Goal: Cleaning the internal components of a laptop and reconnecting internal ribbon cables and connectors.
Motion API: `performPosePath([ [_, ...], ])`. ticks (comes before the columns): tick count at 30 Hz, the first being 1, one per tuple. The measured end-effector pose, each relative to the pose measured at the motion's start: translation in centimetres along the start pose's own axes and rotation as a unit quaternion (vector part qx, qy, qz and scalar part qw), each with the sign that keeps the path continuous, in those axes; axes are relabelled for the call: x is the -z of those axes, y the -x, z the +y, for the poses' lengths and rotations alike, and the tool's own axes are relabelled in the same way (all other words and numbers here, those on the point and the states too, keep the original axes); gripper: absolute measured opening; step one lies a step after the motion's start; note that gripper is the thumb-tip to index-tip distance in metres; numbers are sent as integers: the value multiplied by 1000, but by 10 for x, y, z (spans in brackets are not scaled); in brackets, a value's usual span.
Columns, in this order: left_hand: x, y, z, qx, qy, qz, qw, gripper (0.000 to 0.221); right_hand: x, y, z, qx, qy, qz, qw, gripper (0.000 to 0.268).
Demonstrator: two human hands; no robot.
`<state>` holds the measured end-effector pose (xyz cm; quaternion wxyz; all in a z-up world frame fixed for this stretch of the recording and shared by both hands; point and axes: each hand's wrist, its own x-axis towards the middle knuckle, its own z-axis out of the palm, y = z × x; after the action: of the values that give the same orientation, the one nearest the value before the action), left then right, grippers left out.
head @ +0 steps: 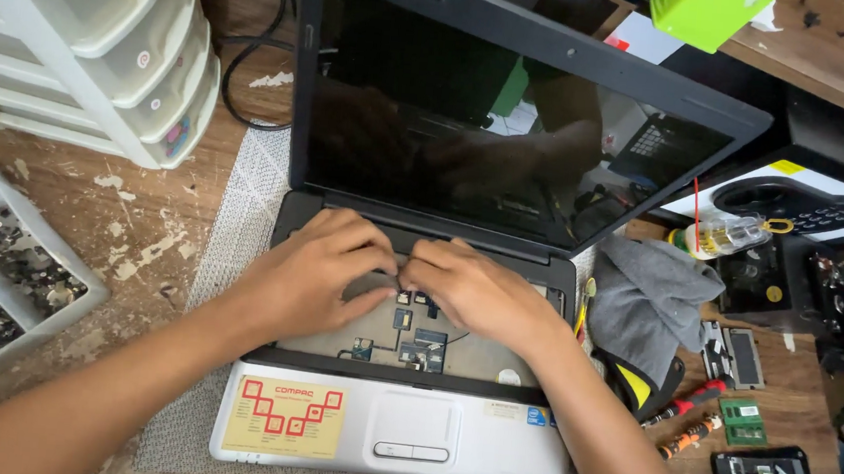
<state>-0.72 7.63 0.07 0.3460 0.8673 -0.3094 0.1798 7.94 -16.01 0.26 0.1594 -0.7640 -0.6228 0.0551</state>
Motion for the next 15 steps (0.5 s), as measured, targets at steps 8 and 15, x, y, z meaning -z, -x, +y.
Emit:
performPosePath([
  [8,-6,3,-2,11,-25,-11,1000,11,7,-2,-5,10,-13,27,999,10],
  [15,-6,4,-4,28,-11,-17,999,8,19,-6,-12,4,-49,48,998,11],
])
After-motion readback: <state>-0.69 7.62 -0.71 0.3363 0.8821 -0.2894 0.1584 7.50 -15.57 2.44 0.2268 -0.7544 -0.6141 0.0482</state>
